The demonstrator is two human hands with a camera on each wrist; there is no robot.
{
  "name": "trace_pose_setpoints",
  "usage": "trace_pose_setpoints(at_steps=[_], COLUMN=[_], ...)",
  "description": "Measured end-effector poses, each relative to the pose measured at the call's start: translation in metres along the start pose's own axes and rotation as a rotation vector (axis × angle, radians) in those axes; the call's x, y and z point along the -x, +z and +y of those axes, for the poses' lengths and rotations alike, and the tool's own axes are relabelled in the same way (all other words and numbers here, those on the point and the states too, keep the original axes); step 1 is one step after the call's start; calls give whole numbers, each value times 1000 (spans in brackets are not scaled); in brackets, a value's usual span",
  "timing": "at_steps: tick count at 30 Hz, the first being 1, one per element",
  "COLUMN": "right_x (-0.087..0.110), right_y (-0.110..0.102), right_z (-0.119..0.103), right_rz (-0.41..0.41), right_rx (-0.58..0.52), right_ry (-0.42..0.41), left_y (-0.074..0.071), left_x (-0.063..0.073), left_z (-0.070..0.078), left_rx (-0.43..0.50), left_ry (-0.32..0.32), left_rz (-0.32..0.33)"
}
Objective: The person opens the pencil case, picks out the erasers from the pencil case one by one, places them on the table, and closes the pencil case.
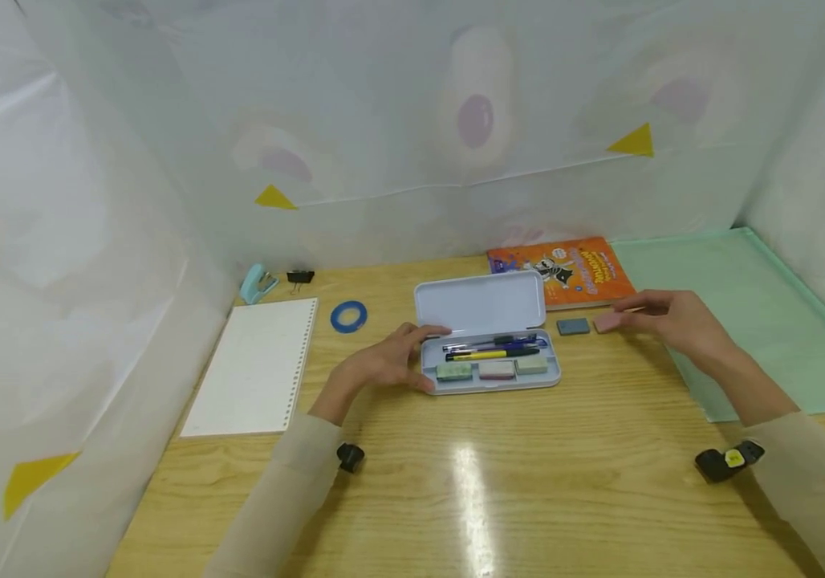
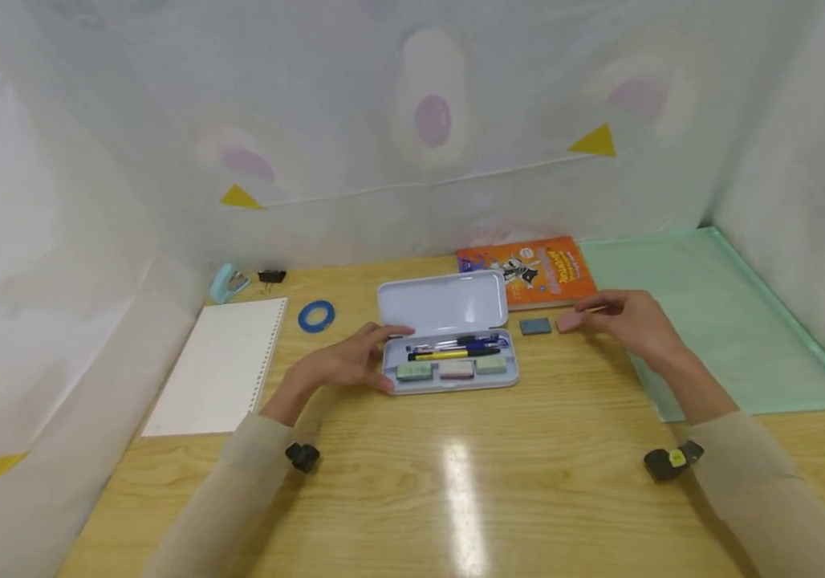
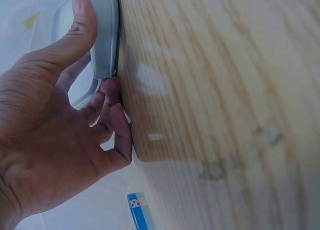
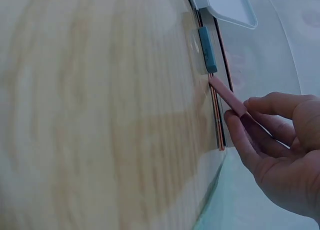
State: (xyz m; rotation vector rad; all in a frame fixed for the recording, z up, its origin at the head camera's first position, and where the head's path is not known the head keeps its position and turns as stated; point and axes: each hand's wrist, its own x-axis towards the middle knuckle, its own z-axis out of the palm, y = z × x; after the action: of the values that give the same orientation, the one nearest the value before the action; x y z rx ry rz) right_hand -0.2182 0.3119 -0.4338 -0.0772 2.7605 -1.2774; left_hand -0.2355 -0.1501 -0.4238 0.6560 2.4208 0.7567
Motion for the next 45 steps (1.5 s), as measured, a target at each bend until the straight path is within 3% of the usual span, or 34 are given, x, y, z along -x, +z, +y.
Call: trace_pose_setpoints(at_steps=[6, 12, 16, 25, 33, 45], right_x=[4, 11, 13, 15, 16, 20], right_y=[-11, -11, 4, 55, 78, 85], right_z=[5, -3, -20, -54, -68, -78], right_rz=[5, -47, -93, -182, -199, -191], right_rx=[30, -88, -108, -36, 19, 96], right_ry=[-2, -29, -95, -328, -348, -367], left_y=[0, 1, 1, 1, 0, 0], left_x=[-2, -2, -2, -2, 0, 0], left_z=[2, 2, 1, 1, 3, 5], left_rx=[0, -8, -13, -5, 3, 12], left_ry=[1, -7, -14, -17, -8, -10], left_rz=[-4, -7, 1, -3, 1, 2])
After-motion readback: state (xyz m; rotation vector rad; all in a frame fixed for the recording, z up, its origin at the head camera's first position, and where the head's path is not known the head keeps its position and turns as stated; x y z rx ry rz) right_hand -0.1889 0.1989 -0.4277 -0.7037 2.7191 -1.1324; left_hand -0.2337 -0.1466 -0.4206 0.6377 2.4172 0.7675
